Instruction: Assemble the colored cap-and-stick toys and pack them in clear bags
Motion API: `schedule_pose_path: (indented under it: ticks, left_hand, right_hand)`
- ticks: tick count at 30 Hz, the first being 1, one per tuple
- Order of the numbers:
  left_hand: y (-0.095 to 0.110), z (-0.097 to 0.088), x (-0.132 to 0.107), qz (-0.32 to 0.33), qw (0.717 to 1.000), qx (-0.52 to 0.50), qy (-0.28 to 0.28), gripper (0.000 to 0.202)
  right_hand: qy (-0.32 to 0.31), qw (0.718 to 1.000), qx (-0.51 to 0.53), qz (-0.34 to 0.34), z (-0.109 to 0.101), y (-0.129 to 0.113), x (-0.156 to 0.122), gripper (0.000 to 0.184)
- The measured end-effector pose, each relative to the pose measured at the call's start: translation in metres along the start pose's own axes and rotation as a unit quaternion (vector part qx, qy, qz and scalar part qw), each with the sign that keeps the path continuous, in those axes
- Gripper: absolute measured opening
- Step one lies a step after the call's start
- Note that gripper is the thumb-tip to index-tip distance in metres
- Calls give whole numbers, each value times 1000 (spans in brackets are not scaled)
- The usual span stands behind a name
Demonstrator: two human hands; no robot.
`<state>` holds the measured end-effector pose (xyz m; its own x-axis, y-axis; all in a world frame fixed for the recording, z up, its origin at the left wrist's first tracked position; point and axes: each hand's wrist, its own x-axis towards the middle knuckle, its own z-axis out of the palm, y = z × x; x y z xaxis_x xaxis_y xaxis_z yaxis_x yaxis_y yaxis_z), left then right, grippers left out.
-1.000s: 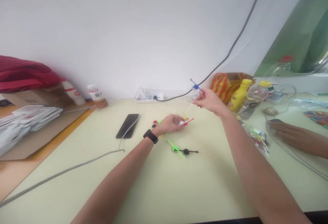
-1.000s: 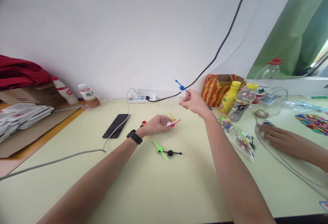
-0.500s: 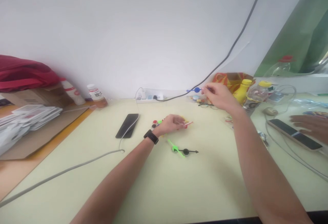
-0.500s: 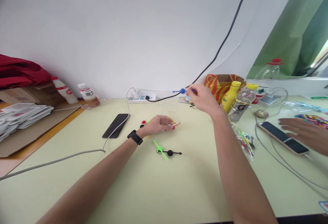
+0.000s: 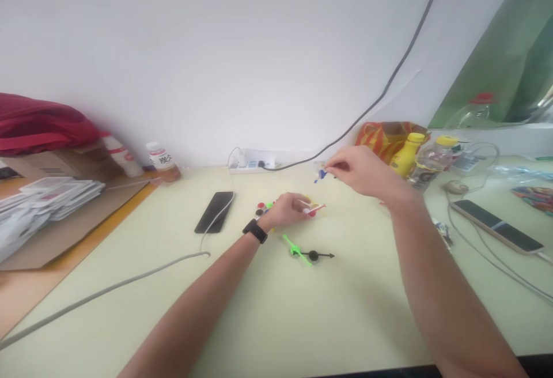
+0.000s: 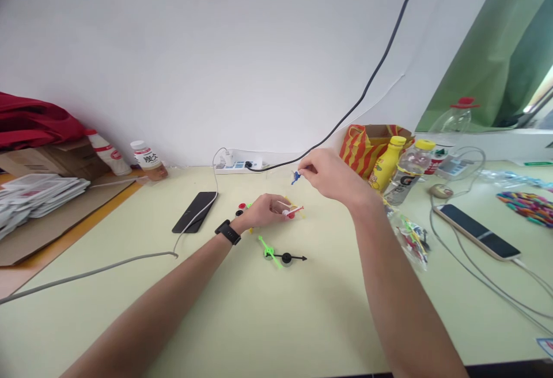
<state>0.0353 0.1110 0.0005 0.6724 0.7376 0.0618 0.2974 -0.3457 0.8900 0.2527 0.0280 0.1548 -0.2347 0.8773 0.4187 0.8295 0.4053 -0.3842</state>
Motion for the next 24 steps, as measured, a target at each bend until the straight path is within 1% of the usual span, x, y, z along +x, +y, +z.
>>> schedule_pose_path:
  ticks: [7, 10, 13, 16, 18, 19, 20, 21, 22, 24]
  left_hand:
    - [4, 0, -1, 17, 1000, 15, 7, 54]
    - [4, 1, -1, 31, 999, 24, 13, 50]
    - [4, 4, -1, 37, 999, 27, 29, 48]
    - [6, 6, 0, 39, 998, 33, 46, 45]
    - [7, 5, 0, 48, 996, 34, 59, 42]
    - [8, 3, 0, 56, 996, 32, 65, 42]
    - [8, 2, 1, 65, 995, 30, 68, 42]
    - [7, 0, 1, 74, 994, 30, 68, 42]
    - [6, -1, 1, 79, 994, 33, 66, 40]
    - [2, -3, 2, 79, 994, 40, 60, 36]
  right_hand:
    - [-74, 995, -51, 35, 30, 0, 11, 19]
    - [-81, 994, -55, 46, 37, -1, 10, 19]
    - [-59, 994, -74, 48, 37, -4, 9, 17]
    - [-25, 995, -85, 39, 29, -11, 6, 15]
    - [-26, 997, -71, 26, 23, -16, 4, 15]
    - [-44, 997, -56, 18, 20, -18, 2, 15]
    - [-75, 996, -40, 11, 19, -20, 1, 15]
    - [-120, 992, -24, 4, 18, -23, -1, 14]
    - [-174, 985, -11, -1, 20, -25, -3, 13]
    - [-294, 956, -7, -1, 29, -32, -6, 11]
